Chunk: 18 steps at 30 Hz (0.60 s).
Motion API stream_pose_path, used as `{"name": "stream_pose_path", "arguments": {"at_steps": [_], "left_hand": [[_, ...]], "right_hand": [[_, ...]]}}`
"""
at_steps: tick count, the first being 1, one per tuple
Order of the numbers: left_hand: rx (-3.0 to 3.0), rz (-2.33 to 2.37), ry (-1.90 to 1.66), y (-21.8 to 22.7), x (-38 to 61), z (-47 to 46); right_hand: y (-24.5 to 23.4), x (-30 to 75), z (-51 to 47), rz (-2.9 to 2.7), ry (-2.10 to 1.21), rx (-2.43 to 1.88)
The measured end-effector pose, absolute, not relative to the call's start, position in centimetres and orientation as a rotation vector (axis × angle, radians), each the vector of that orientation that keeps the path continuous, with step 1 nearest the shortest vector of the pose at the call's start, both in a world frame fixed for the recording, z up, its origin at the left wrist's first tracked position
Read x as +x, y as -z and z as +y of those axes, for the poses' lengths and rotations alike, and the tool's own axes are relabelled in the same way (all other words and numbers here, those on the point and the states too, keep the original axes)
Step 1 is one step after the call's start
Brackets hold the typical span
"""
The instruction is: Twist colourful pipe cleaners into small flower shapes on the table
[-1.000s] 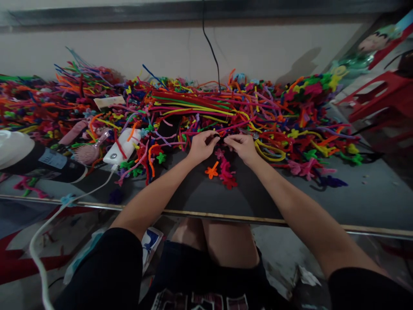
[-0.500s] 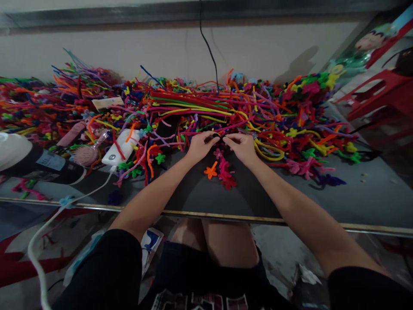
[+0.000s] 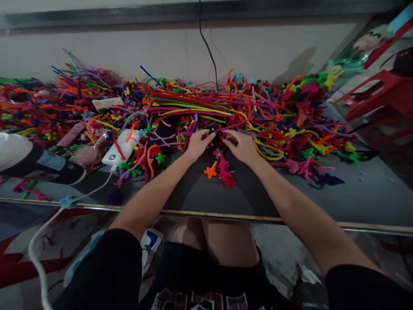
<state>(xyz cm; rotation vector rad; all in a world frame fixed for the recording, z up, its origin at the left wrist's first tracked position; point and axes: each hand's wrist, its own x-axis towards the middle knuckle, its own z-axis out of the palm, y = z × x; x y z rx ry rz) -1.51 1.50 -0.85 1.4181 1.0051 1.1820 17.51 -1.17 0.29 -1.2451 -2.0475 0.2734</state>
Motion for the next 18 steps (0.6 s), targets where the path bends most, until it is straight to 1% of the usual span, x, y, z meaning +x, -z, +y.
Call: {"name": "stream_pose_path", "arguments": {"at_steps": [7, 15, 18], "left_hand": [[1.364, 1.006, -1.191, 0.61, -1.37, 1.34], [1.522, 1.030, -1.175, 1.02, -1.57, 1.47], [1.557, 1.055, -1.220, 1.24, -1.55, 1.62]], "right_hand": [[-0.20, 17.11, -1.67, -2.063, -0.177, -1.317], [-0.03, 17.17, -1.78, -2.048, -0.113, -1.338], [-0.19, 17.18, -1.97, -2.089, -0.024, -1.338]]}}
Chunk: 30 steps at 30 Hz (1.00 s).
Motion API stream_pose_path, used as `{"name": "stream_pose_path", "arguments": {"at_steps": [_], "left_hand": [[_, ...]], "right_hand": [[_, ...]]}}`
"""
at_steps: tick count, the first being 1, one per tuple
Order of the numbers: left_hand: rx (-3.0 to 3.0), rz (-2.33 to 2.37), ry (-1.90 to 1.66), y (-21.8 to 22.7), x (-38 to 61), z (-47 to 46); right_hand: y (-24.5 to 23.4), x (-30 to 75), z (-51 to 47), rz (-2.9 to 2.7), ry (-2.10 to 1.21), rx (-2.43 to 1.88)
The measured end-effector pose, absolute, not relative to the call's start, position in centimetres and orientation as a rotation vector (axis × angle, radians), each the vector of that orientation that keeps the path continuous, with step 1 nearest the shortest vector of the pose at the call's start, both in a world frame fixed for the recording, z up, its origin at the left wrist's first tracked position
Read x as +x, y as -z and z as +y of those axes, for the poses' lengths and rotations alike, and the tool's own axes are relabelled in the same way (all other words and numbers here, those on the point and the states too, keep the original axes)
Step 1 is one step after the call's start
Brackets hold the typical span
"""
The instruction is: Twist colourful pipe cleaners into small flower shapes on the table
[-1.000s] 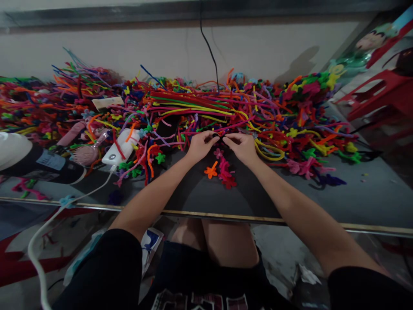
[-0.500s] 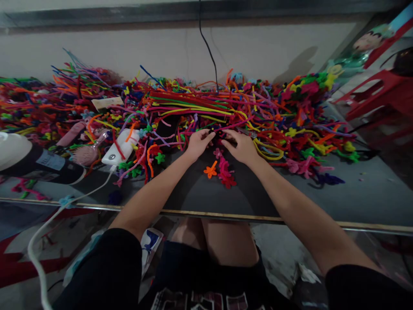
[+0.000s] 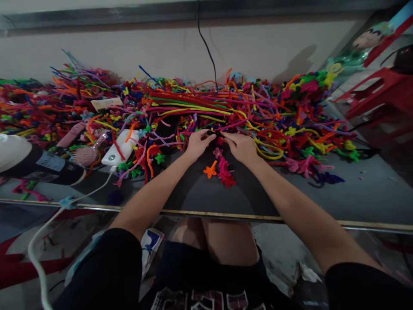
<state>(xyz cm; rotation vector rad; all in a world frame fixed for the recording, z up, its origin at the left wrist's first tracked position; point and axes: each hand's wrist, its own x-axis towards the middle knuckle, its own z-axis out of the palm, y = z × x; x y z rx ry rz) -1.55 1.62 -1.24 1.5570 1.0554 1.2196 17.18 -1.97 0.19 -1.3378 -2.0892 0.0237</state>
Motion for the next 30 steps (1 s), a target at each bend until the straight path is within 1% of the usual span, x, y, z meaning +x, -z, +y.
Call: {"name": "stream_pose_path", "arguments": {"at_steps": [7, 12, 17, 24, 30], "left_hand": [[1.548, 1.065, -1.252, 0.6, -1.5, 1.2], [1.487, 0.951, -1.124, -0.5, -1.5, 0.4], [1.551, 0.833, -0.856, -0.5, -1.6, 0.2], [1.696, 0.795, -0.814, 0.3, -1.6, 0.6], [1.768, 0.782, -0.813, 0.6, -1.6, 0.6]], "right_hand": [[-0.9, 17.4, -1.9, -2.039, 0.322, -1.324], [-1.3, 18.0, -1.5, -1.908, 0.376, -1.249], [-0.8, 17.8, -1.7, -1.855, 0.218, -1.121], [-0.3, 16.8, -2.2, -1.802, -0.118, -1.113], [0.2, 16.5, -2.1, -1.924, -0.205, -1.080]]}}
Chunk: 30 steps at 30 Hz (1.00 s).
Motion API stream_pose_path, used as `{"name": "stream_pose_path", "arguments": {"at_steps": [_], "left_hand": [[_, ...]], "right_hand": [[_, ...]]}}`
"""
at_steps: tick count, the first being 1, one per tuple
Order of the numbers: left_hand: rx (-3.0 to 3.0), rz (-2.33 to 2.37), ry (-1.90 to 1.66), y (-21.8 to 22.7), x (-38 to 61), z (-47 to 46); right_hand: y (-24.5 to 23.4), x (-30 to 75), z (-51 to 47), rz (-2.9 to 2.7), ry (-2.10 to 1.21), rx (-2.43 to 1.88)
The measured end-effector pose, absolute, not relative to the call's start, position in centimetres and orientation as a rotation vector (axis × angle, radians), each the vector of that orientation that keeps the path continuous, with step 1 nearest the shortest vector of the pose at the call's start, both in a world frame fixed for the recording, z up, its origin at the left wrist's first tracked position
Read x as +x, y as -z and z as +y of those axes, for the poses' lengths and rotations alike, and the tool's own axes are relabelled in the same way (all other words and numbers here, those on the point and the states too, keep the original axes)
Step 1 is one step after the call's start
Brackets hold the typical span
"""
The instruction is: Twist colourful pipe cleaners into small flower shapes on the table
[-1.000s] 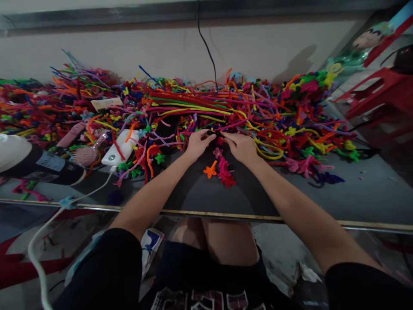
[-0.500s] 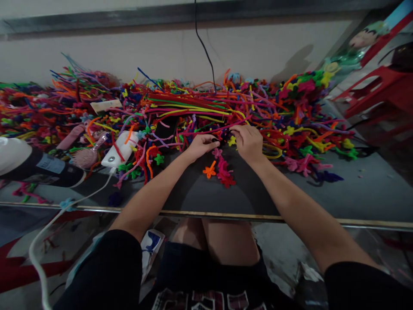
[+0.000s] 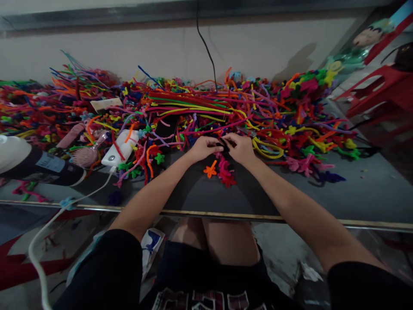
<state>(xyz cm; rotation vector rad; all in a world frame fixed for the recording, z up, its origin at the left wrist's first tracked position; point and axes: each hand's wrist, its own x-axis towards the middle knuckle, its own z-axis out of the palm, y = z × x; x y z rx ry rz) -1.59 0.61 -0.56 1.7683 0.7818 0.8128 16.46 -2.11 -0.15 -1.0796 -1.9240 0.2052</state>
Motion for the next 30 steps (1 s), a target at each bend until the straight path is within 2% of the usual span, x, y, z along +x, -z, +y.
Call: {"name": "stream_pose_path", "arguments": {"at_steps": [20, 30], "left_hand": [[1.591, 1.038, -1.109, 1.1, -1.4, 0.8], [1.821, 0.936, -1.135, 0.6, -1.8, 0.5]], "right_hand": [[0.5, 16.5, -2.1, -2.087, -0.195, -1.103], [-0.3, 16.6, -1.9, -1.946, -0.506, -1.123]]}}
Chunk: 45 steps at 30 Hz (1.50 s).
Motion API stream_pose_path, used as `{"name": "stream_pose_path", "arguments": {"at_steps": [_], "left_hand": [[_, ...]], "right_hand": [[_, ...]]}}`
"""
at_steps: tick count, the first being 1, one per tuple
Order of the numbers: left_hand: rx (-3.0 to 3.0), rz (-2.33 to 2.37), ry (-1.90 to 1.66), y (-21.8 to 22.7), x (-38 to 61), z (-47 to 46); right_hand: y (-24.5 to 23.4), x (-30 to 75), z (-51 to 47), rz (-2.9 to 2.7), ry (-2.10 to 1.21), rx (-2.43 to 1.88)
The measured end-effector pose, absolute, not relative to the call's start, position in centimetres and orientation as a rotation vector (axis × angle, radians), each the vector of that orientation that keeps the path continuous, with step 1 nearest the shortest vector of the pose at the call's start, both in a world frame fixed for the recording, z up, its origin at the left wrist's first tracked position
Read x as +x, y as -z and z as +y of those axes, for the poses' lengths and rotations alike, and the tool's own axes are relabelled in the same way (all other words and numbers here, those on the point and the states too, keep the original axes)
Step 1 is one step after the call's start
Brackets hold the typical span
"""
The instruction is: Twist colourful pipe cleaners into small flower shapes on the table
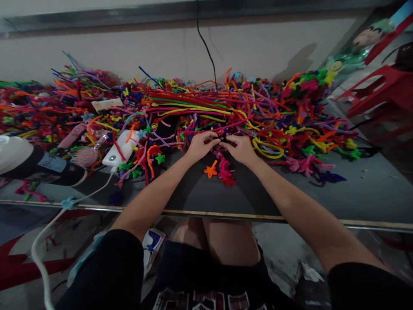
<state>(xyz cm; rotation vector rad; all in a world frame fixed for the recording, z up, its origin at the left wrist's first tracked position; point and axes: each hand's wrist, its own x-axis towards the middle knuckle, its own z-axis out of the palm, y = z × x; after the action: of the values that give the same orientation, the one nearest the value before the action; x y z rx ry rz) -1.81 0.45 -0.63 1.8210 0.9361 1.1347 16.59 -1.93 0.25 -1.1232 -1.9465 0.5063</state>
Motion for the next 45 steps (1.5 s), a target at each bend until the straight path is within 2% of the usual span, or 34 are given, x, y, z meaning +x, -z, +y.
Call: {"name": "stream_pose_path", "arguments": {"at_steps": [7, 12, 18, 36, 45], "left_hand": [[2.019, 1.089, -1.158, -0.3, -2.0, -0.4], [2.338, 0.998, -1.242, 0.0, -2.3, 0.2], [2.716, 0.853, -1.008, 0.2, -2.6, 0.6], [2.944, 0.827, -1.084, 0.8, -2.9, 0.8], [2.928, 0.844, -0.978, 0.5, -3.2, 0.9]], "right_hand": [[0.4, 16.5, -1.5, -1.816, -0.579, -1.165], [0.6, 16.5, -1.4, -1.818, -0.666, -1.183], [0.3, 16.6, -1.3, -1.954, -0.651, -1.150], [0.6, 16.9, -0.9, -2.052, -0.780, -1.099], [0.5, 16.9, -1.2, -2.070, -0.807, -1.136]]}}
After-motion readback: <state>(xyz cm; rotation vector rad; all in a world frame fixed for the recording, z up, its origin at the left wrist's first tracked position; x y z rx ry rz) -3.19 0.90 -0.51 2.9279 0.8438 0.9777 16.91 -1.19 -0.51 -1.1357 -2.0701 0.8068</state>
